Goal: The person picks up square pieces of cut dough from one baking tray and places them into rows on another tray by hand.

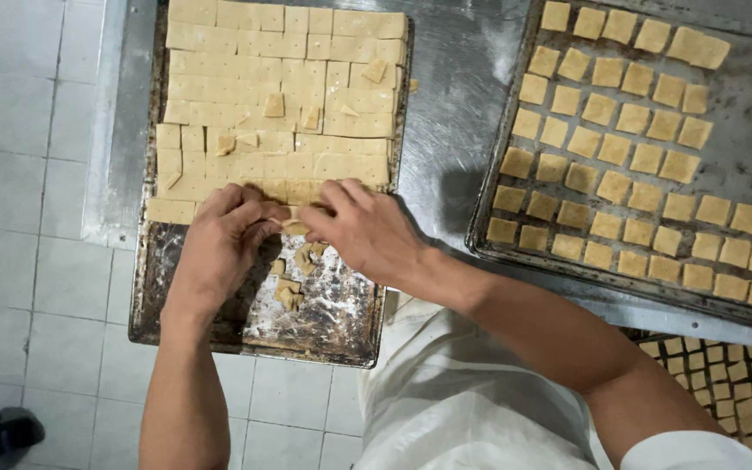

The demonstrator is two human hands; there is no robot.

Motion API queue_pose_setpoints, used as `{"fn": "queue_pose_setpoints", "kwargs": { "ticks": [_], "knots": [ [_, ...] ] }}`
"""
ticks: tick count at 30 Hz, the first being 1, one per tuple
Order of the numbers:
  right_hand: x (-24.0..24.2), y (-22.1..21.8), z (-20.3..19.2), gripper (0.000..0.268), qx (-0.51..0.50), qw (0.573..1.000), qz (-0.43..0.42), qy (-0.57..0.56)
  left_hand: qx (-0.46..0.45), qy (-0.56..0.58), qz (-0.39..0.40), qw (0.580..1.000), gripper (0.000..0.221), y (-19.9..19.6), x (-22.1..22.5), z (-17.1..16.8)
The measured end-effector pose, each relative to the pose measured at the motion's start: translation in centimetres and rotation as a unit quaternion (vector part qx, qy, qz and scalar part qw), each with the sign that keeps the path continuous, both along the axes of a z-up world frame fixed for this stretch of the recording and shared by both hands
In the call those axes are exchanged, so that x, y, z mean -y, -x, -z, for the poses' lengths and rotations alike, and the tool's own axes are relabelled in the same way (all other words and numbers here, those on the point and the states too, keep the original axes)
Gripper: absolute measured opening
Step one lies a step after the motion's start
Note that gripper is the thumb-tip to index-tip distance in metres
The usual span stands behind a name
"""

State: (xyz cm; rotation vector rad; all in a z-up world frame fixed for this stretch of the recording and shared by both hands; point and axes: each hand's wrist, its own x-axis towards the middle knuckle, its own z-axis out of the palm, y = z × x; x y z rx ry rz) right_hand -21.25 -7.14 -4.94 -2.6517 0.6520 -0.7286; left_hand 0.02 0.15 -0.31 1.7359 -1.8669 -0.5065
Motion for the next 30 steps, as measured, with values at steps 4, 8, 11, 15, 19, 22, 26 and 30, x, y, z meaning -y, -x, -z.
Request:
{"fn": "queue_pose_setpoints", "kwargs": {
  "ticks": [4,8,11,15,19,22,26,30],
  "knots": [
    [1.4,-0.8,0.5,0.025,-0.015,0.996,-0.017,0.089,-0.092,-0.054,-0.028,0.994,0.016,-0.3,0.5,0.5],
    [3.1,-0.4,-0.5,0.015,-0.026,0.999,0.024,-0.006,-0.185,-0.037,-0.07,0.979,0.013,-1.2,0.8,-0.3],
    [5.1,2.1,-1.9,0.017,0.04,0.975,0.065,-0.208,-0.205,0.013,-0.101,0.973,0.009,-0.8,1.6,-1.6],
    [7.4,7.2,-4.3,0.016,0.158,0.935,0.034,-0.314,-0.116,0.048,-0.072,0.99,0.01,2.2,4.2,-4.2],
    [9.5,16.0,-5.5,0.016,0.21,0.902,0.024,-0.377,-0.124,0.048,0.03,0.991,0.012,7.7,7.7,-5.3],
    [11.3,26.1,-4.9,0.016,0.184,0.925,0.059,-0.328,-0.145,0.031,0.117,0.982,0.016,13.5,10.8,-4.7],
    [11.3,39.2,-3.7,0.019,0.107,0.917,0.253,-0.289,-0.14,0.019,0.246,0.959,0.014,23.5,14.9,-3.1],
    [9.7,46.9,-4.3,0.021,0.052,0.906,0.323,-0.269,-0.159,0.044,0.337,0.927,0.009,33.9,18.0,-1.3]
  ]
}}
